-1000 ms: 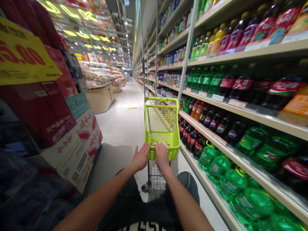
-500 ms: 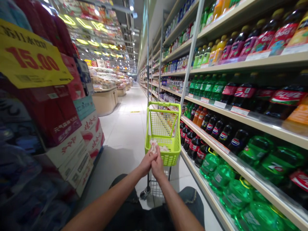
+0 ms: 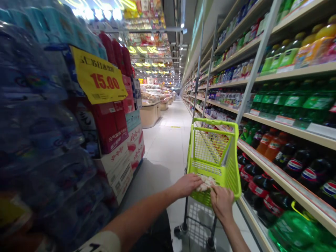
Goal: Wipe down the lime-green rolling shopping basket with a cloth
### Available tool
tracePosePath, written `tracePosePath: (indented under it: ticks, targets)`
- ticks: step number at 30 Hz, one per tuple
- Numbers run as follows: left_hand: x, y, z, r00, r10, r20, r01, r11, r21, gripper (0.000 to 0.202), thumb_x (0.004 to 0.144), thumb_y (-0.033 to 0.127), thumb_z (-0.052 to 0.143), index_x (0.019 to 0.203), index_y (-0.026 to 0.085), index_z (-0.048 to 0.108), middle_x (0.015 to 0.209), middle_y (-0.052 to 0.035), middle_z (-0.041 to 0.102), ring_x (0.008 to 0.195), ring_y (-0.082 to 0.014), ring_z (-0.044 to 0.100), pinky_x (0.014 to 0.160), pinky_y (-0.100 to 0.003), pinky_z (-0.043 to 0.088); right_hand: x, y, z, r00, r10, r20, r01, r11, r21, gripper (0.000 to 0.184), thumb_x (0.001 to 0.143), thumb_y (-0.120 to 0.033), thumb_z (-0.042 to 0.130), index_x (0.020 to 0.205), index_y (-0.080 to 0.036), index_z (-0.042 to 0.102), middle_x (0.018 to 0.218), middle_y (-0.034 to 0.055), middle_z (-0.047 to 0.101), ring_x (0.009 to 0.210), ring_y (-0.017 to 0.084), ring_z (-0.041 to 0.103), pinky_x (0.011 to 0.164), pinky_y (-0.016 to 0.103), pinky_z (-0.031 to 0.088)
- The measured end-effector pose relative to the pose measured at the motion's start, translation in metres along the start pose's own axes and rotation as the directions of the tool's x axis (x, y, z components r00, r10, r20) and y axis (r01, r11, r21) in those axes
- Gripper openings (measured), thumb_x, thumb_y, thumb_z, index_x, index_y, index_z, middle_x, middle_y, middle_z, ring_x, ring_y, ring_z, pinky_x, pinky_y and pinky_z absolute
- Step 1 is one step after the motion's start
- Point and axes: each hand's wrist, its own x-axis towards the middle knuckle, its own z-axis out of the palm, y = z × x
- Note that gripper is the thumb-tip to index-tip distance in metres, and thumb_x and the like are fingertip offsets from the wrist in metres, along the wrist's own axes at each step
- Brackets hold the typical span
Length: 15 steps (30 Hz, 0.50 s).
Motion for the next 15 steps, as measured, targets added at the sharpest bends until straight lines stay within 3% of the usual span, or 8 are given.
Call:
tracePosePath:
  ticks: [3,7,10,15]
  targets:
    - [-0.009,-0.007,-0.010,0.999,0.028,0.024,-0.028,0.999,0.029,0.020,0.084,0.019,0.041,0.099,0.013,0.053,0.093,-0.0076,0.061,0.092,-0.0166,0.054,0.083,-0.028,0.039,-0.002,0.002,-0.006,0.995,-0.095,-0.032,0.097,0.992,0.076,0.030,0.078,-0.031,0.037,0.079,-0.021,0.065,0.074,0.0028,0.067,0.076,0.019,0.058,0.078,0.037,0.031]
    - [-0.019,0.004,-0.021,0.994,-0.073,0.081,0.071,0.997,0.015,0.014,0.081,0.019,0.045,0.089,0.013,0.055,0.085,-0.0049,0.062,0.083,-0.0159,0.055,0.077,-0.026,0.040,-0.008,0.000,-0.016,0.988,-0.102,-0.114,0.113,0.990,0.087,0.030,0.078,-0.035,0.039,0.070,-0.020,0.065,0.067,0.0022,0.066,0.071,0.018,0.059,0.074,0.035,0.031]
    - [-0.016,0.031,-0.020,0.996,-0.070,0.063,0.070,0.998,-0.004,0.012,0.079,0.019,0.047,0.087,0.013,0.055,0.085,-0.0046,0.062,0.083,-0.0157,0.055,0.076,-0.026,0.040,-0.016,0.013,-0.024,0.987,-0.066,-0.149,0.079,0.994,0.080,0.034,0.078,-0.037,0.039,0.062,-0.020,0.063,0.063,0.0026,0.065,0.067,0.018,0.058,0.072,0.034,0.032]
    - [0.003,0.083,-0.005,1.000,0.009,-0.020,-0.007,0.996,0.085,0.013,0.080,0.019,0.045,0.087,0.010,0.053,0.082,-0.0066,0.060,0.079,-0.0163,0.055,0.072,-0.028,0.042,-0.021,0.070,-0.039,0.997,-0.048,-0.056,0.052,0.996,0.079,0.034,0.075,-0.038,0.039,0.060,-0.021,0.065,0.068,0.0042,0.067,0.070,0.020,0.059,0.072,0.034,0.036]
